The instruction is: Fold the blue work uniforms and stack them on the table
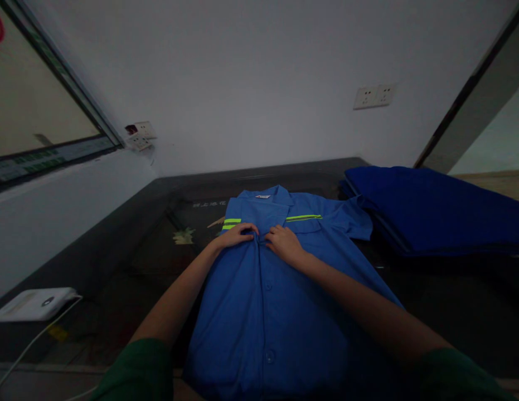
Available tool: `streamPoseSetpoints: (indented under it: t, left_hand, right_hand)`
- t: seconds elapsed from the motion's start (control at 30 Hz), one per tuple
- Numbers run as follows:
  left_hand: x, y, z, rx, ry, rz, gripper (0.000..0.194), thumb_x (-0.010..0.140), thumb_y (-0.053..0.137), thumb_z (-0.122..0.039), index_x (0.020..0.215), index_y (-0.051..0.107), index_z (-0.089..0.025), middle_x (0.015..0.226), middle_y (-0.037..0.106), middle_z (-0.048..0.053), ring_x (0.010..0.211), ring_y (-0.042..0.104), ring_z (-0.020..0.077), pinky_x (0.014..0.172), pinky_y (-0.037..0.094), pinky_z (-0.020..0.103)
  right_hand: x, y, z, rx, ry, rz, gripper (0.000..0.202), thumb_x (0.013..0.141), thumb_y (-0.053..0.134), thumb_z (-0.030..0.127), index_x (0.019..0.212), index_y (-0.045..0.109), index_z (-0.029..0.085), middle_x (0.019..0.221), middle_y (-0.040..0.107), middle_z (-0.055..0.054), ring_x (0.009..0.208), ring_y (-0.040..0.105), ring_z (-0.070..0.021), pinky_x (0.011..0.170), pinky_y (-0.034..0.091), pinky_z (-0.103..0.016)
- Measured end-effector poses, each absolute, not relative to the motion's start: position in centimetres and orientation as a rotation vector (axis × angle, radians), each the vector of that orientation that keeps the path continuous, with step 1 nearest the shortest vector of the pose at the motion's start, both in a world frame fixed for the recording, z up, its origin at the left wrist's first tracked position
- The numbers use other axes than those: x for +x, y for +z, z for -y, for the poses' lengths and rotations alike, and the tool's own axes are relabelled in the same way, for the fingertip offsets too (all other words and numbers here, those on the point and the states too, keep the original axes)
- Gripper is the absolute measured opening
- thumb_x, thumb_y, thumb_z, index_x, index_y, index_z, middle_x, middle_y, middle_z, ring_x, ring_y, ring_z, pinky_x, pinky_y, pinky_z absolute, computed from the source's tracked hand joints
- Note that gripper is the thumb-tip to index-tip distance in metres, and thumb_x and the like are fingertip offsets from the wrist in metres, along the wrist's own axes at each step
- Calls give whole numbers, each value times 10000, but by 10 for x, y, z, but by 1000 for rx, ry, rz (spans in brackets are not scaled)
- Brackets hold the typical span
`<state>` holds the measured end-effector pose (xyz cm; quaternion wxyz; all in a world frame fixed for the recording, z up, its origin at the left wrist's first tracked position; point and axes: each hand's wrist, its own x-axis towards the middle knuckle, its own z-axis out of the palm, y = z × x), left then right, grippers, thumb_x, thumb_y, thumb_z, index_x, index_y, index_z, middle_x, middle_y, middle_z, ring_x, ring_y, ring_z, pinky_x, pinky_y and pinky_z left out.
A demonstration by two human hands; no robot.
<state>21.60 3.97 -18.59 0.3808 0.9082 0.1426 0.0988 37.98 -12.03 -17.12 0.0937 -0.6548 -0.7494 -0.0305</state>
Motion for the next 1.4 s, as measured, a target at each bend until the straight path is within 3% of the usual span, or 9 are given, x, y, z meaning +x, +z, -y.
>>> streamPoseSetpoints:
  t: [0.27,0.47,0.6,0.87,1.03,1.2,1.3,1.4]
  left_hand:
    - [217,-190,-41,2302,266,-394,142,786,572,-148,916,621,-179,971,650,28,983,587,185,944,427,318]
    - [218,-191,-40,2297,272,-403,165,813,568,-172,967,627,-175,1029,653,43,1029,579,196,971,411,327]
    - [217,-191,-39,2290,268,-381,166,833,560,-198,984,626,-176,1052,651,48,1037,574,198,984,401,333]
    - [217,-198,-40,2320,343,-340,196,840,561,-238,1021,588,-169,1047,627,55,1024,562,194,962,416,340]
    - [216,-204,-33,2420,490,-402,161,835,578,-240,974,565,-159,979,604,62,953,565,195,910,446,344]
    - [213,-198,-11,2758,570,-580,55,859,562,-216,864,607,-185,1028,580,70,1026,532,215,958,421,371]
    - [209,-194,13,2900,491,-756,158,894,474,-156,958,615,-186,1052,603,77,1022,560,213,916,466,348]
    - [205,-195,37,2868,448,-887,233,929,434,-194,1106,582,-167,1133,626,95,1080,580,216,955,475,351]
  right_hand:
    - [375,-170,115,-1987,-66,2218,246,907,452,114,1071,630,161,1073,645,-104,1042,540,-228,825,418,-308]
    - [369,-178,113,-1901,-220,2281,314,948,359,116,1150,599,134,1070,634,-124,1025,522,-247,847,405,-355]
    - [371,-183,113,-1886,-224,2254,321,941,377,110,1173,597,139,1069,629,-118,1023,513,-241,829,401,-347]
    - [370,-183,114,-1777,-299,2402,245,941,444,154,1035,670,149,1070,625,-118,1026,513,-226,845,400,-343]
    - [372,-184,125,-1786,-334,2406,317,942,434,160,1181,639,192,1165,586,-134,1079,495,-253,841,422,-361]
    - [377,-191,135,-1786,-286,2368,377,937,431,155,1279,581,206,1227,568,-121,1086,499,-252,849,444,-359]
    - [378,-196,136,-1775,-263,2339,384,935,426,146,1286,576,186,1238,572,-120,1088,508,-247,870,442,-357]
    - [378,-199,137,-1766,-256,2324,385,936,428,147,1293,570,181,1229,579,-125,1080,516,-240,871,437,-357]
